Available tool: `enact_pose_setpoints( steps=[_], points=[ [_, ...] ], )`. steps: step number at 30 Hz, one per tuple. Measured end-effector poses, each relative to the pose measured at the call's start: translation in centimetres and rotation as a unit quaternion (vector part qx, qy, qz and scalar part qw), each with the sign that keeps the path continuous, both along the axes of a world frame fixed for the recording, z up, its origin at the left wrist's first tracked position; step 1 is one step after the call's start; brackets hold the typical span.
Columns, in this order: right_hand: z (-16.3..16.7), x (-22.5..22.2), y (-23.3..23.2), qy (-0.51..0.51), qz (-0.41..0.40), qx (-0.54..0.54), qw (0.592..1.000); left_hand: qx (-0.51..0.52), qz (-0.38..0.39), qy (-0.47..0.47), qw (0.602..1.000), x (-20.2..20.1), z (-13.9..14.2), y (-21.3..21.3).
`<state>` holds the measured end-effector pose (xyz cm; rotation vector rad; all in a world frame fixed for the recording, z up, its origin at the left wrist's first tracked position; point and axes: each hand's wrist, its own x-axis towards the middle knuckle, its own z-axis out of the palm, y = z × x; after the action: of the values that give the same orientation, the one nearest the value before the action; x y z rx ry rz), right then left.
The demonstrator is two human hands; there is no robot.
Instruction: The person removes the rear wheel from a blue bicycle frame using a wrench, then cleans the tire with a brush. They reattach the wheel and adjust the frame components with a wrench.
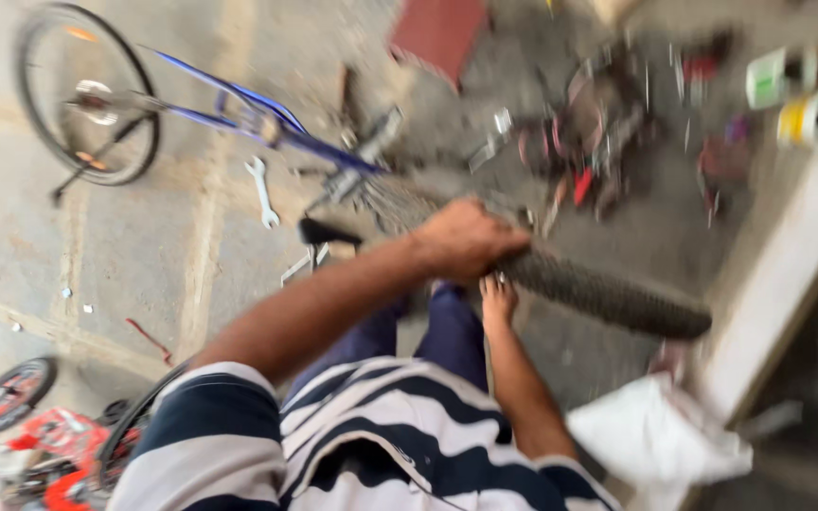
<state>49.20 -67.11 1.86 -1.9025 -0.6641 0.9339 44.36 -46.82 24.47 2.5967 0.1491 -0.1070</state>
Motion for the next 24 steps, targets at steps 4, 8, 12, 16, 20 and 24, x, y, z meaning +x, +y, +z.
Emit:
enact_pose_setpoints(
  steps=[4,8,12,16,20,24],
  points=[
    [3.8,-0.8,-2.6,-0.101,0.086,-0.055,0.99,0.003,0.022,0.0,1.0,-0.9,-0.2,-1.1],
    [7.7,-1.7,-7.2,-0.205,0.114,-0.049,0.971,0.02,0.046,0.018,0.999,-1.8,-0.1,-2.8],
    [14.2,1.2,-11.4,-0.319,0.043,-0.13,0.938,0.023,0.087,0.047,0.995,-2.7,-0.6,-3.9],
    [22.9,7.6,-11.7,-0.561,0.121,0.043,0.818,0.07,0.12,0.032,0.99,-3.1,-1.4,-4.8],
    [28.2,11.7,-7.2,-0.625,0.24,0.066,0.739,0.096,0.14,0.0,0.985,-3.0,-0.8,-5.1],
    [28.8,13.3,-4.0,-0.484,0.321,-0.081,0.81,0.12,0.208,0.009,0.971,-3.2,0.5,-5.1]
  ],
)
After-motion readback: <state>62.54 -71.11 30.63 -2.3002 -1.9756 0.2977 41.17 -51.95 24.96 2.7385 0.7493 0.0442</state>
